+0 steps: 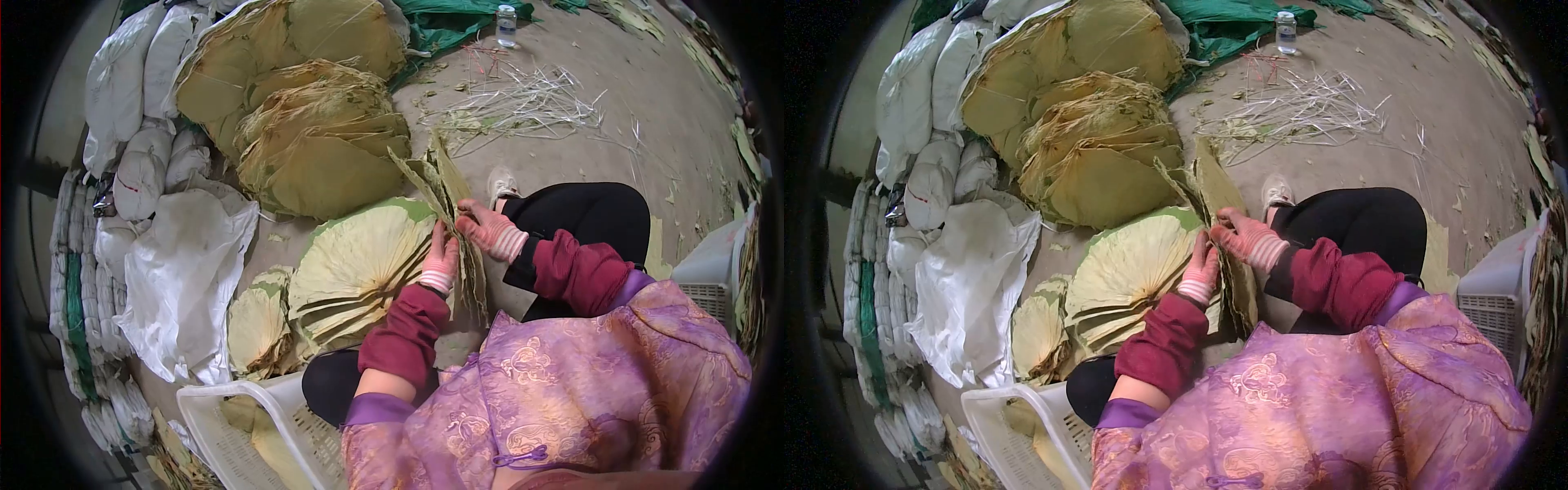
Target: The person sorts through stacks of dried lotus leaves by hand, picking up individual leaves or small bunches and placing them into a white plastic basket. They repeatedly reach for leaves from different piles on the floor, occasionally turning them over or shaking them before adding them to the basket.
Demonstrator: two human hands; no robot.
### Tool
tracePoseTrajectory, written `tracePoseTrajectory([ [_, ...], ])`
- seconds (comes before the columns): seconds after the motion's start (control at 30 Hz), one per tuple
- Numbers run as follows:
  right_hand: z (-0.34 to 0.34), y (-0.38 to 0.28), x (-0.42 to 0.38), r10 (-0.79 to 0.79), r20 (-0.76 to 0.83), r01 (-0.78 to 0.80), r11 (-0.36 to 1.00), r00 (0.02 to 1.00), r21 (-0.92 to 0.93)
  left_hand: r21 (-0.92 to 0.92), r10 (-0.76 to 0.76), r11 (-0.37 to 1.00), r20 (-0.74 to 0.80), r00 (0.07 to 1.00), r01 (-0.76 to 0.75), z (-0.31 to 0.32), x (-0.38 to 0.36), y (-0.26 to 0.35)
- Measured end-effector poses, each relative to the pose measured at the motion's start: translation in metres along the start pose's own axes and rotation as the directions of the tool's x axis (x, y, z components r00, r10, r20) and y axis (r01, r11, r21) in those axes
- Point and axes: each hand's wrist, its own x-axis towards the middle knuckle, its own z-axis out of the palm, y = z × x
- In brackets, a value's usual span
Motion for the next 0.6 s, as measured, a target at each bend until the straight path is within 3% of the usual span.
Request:
tracePoseTrajectory([
  [0.07,-0.011,-0.03,-0.001,0.107,0.103,-0.081,0.971,0.989,-0.225,0.061,-0.026,0.998,-0.018,1.0,0.027,0.002,-0.004,0.011],
  [0.1,-0.016,-0.048,0.003,0.164,0.112,-0.108,0.914,0.98,-0.392,0.07,0.126,0.99,-0.046,0.991,-0.123,0.006,-0.001,-0.009],
  [0.13,-0.019,-0.059,0.007,0.161,0.114,-0.105,0.913,0.98,-0.394,0.084,0.276,0.959,-0.072,0.958,-0.27,0.007,0.0,-0.01],
  [0.2,-0.022,-0.073,0.016,0.21,0.183,-0.051,0.778,0.96,-0.626,0.114,0.286,0.954,-0.06,0.956,-0.278,0.005,0.001,-0.014],
  [0.27,-0.023,-0.077,0.021,0.143,0.155,-0.004,0.749,0.977,-0.663,0.066,0.037,0.997,0.056,0.998,-0.041,0.004,0.005,-0.017],
  [0.4,-0.022,-0.082,0.026,0.112,0.143,0.024,0.702,0.983,-0.712,0.017,-0.042,0.999,0.071,0.997,0.041,0.002,0.001,0.0],
  [0.47,-0.022,-0.084,0.027,0.168,0.164,-0.002,0.703,0.972,-0.711,-0.288,0.12,0.952,0.043,0.992,-0.103,0.004,-0.002,0.015],
  [0.5,-0.021,-0.083,0.027,0.166,0.166,0.001,0.701,0.972,-0.713,-0.289,0.122,0.952,0.04,0.992,-0.105,0.003,-0.002,0.016],
  [0.57,-0.02,-0.077,0.026,0.073,0.137,0.05,0.686,0.988,-0.726,-0.237,-0.071,0.968,0.033,0.997,0.077,-0.005,-0.004,0.017],
  [0.6,-0.021,-0.079,0.025,0.07,0.14,0.054,0.686,0.988,-0.725,-0.237,-0.071,0.968,0.029,0.997,0.076,-0.01,-0.003,0.013],
])
